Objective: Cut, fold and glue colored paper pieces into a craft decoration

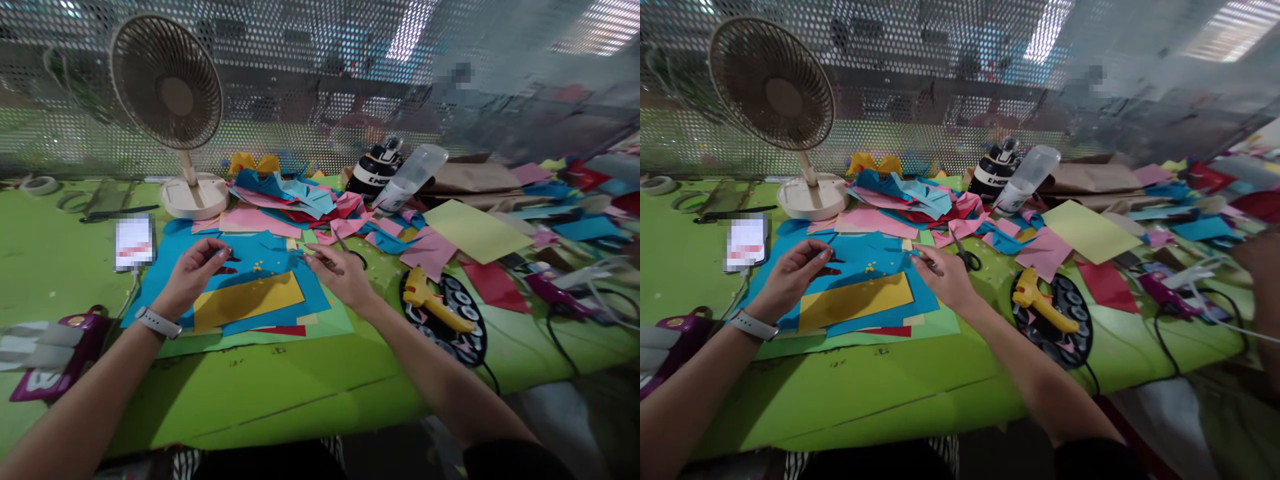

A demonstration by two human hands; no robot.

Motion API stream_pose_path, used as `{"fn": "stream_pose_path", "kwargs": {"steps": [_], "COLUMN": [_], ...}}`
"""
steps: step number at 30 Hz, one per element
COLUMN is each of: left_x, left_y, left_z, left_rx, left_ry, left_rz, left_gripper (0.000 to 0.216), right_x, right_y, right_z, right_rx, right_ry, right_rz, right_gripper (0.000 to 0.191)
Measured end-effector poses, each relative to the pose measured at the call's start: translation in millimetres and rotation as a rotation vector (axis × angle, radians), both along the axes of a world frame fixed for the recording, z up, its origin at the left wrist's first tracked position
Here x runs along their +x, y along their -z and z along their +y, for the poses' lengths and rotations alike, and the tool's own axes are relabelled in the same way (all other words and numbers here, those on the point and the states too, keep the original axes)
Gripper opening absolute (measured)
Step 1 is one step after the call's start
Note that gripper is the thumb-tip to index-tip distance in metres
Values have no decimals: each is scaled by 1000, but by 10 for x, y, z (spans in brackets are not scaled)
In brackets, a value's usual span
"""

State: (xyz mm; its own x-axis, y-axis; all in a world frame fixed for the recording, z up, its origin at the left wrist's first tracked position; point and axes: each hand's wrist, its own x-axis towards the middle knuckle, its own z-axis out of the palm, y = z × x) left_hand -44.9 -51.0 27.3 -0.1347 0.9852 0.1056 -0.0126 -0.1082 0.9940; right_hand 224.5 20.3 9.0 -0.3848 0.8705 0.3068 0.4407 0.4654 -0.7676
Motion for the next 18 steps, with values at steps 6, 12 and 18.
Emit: {"fn": "stream_pose_path", "kwargs": {"steps": [6, 12, 18], "left_x": [13, 13, 24], "left_y": [-14, 11, 21], "left_z": [-7, 1, 1], "left_rx": [-1, -13, -20], "left_ry": [-15, 3, 4], "left_rz": [5, -3, -1], "left_gripper": [28, 27, 28], "right_x": [94, 78, -39], "right_y": [-280, -304, -182], "right_z": [-91, -164, -127], "right_rx": [-200, -150, -106], "right_ry": [-7, -130, -66], "right_rz": [57, -171, -176], "right_gripper": [32, 28, 26]}}
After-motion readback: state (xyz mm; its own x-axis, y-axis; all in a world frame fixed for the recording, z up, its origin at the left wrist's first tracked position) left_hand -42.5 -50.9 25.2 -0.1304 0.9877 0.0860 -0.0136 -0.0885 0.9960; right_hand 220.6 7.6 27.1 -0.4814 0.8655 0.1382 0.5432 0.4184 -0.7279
